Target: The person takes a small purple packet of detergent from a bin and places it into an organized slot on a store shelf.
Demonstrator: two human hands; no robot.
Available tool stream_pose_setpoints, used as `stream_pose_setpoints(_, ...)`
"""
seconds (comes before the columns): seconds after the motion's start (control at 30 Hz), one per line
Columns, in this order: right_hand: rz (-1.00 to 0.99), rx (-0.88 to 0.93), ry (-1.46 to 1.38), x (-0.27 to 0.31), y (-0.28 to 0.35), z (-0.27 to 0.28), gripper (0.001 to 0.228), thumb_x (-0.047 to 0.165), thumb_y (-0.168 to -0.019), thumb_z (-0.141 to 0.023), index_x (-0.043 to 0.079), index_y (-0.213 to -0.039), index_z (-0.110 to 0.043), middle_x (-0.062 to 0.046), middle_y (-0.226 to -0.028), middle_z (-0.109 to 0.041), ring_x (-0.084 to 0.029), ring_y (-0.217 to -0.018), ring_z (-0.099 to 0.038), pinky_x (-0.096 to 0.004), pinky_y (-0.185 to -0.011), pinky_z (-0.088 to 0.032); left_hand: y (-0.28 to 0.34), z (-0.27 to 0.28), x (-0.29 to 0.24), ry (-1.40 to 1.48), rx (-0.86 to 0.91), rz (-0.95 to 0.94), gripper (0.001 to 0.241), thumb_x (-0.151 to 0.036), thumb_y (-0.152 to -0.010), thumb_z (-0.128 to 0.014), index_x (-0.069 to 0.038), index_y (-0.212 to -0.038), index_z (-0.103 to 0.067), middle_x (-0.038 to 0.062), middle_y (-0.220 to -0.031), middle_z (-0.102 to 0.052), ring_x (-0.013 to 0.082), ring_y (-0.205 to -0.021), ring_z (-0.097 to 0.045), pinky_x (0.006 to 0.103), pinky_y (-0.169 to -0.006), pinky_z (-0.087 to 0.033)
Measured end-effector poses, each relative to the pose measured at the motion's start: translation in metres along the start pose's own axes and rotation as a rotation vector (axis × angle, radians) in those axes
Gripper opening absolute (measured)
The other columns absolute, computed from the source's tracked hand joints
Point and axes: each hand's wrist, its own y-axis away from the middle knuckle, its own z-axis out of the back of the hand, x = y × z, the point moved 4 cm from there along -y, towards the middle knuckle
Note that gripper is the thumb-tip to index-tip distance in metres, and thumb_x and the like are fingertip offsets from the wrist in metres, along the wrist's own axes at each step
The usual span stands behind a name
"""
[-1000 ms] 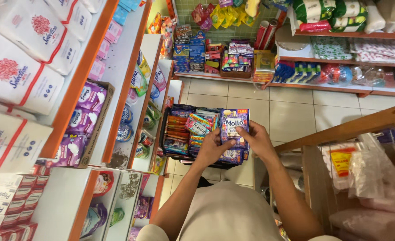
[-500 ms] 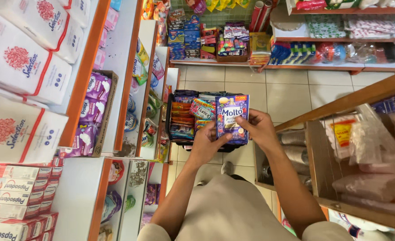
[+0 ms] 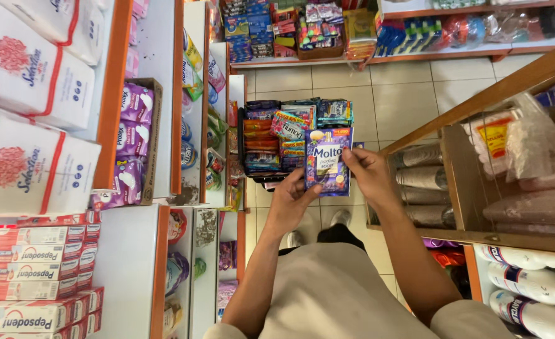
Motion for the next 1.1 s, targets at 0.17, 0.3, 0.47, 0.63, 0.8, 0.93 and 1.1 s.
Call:
stream_pose_setpoints(0.17,0.009,0.032,-0.078,0.005,0.008,-0.011,0.021,0.024,-0.097,-0.059,0.009,-0.089,-0.072,0.005,-0.07,-0.06,-0.002,-0.063,-0.05,-0.017,-0.056,-0.046,0.009,0.004,-0.001,-0.005,-0.022,-0.017,0.038,-0.006,-0.087,-0.066,-0.007,-0.124,-0.058,0.007,-0.083,-0.068,0.0068,-0.074,-0.062,0.022,-0.07,-0.055)
stream_pose_setpoints(0.3,0.054,0.108,-0.096,-0.019,-0.007,0.002,0.009,0.013,-0.089,-0.068,0.004,-0.092,-0.069,0.0,-0.066,-0.06,-0.006,-0.055,-0.057,-0.018,-0.047,-0.051,0.006,0.0,0.002,0.007,-0.035,-0.043,0.041,-0.004,-0.086,-0.066,-0.007,-0.126,-0.057,0.007,-0.083,-0.067,0.007,-0.074,-0.062,0.0217,-0.071,-0.055)
stream_pose_setpoints(0.47,0.052,0.069,-0.063,0.008,-0.009,0.027,0.01,0.014,-0.09,-0.068,0.006,-0.086,-0.07,-0.001,-0.062,-0.059,-0.006,-0.052,-0.055,-0.019,-0.046,-0.048,-0.007,-0.022,0.005,0.005,-0.02,-0.059,0.044,-0.003,-0.084,-0.068,-0.006,-0.127,-0.056,0.008,-0.085,-0.068,0.0072,-0.075,-0.062,0.0206,-0.07,-0.055)
stream_pose_setpoints(0.63,0.062,0.058,-0.033,0.029,-0.011,0.054,0.013,0.015,-0.092,-0.065,0.006,-0.083,-0.07,-0.002,-0.059,-0.059,-0.007,-0.05,-0.056,-0.021,-0.044,-0.05,-0.018,-0.046,0.02,0.055,0.036,-0.062,0.043,-0.002,-0.087,-0.065,-0.004,-0.128,-0.055,0.01,-0.085,-0.068,0.0106,-0.077,-0.065,0.0276,-0.074,-0.057)
stream_pose_setpoints(0.8,0.087,0.02,-0.009,0.036,-0.018,0.08,0.014,0.016,-0.095,-0.062,0.008,-0.086,-0.07,0.001,-0.062,-0.06,-0.003,-0.053,-0.05,-0.017,-0.043,-0.045,-0.033,-0.07,0.027,0.092,0.058,-0.103,0.038,-0.001,-0.09,-0.06,-0.004,-0.127,-0.055,0.012,-0.087,-0.068,0.0146,-0.08,-0.065,0.0326,-0.075,-0.057)
stream_pose_setpoints(0.93,0.052,0.043,-0.073,0.027,-0.022,0.105,0.013,0.014,-0.094,-0.063,0.003,-0.088,-0.068,-0.006,-0.062,-0.06,-0.013,-0.045,-0.057,-0.026,-0.039,-0.051,-0.034,-0.083,0.017,0.133,0.064,-0.096,0.036,-0.001,-0.091,-0.059,-0.002,-0.127,-0.054,0.015,-0.09,-0.068,0.0185,-0.083,-0.067,0.0372,-0.078,-0.057)
stream_pose_setpoints(1.1,0.096,0.082,-0.117,0.026,-0.023,0.111,0.015,0.015,-0.095,-0.061,0.001,-0.09,-0.066,-0.007,-0.062,-0.06,-0.015,-0.044,-0.06,-0.028,-0.038,-0.054,-0.033,-0.08,0.013,0.027,0.074,-0.104,0.034,-0.001,-0.093,-0.054,-0.004,-0.126,-0.056,0.021,-0.096,-0.069,0.025,-0.086,-0.067,0.0413,-0.082,-0.056)
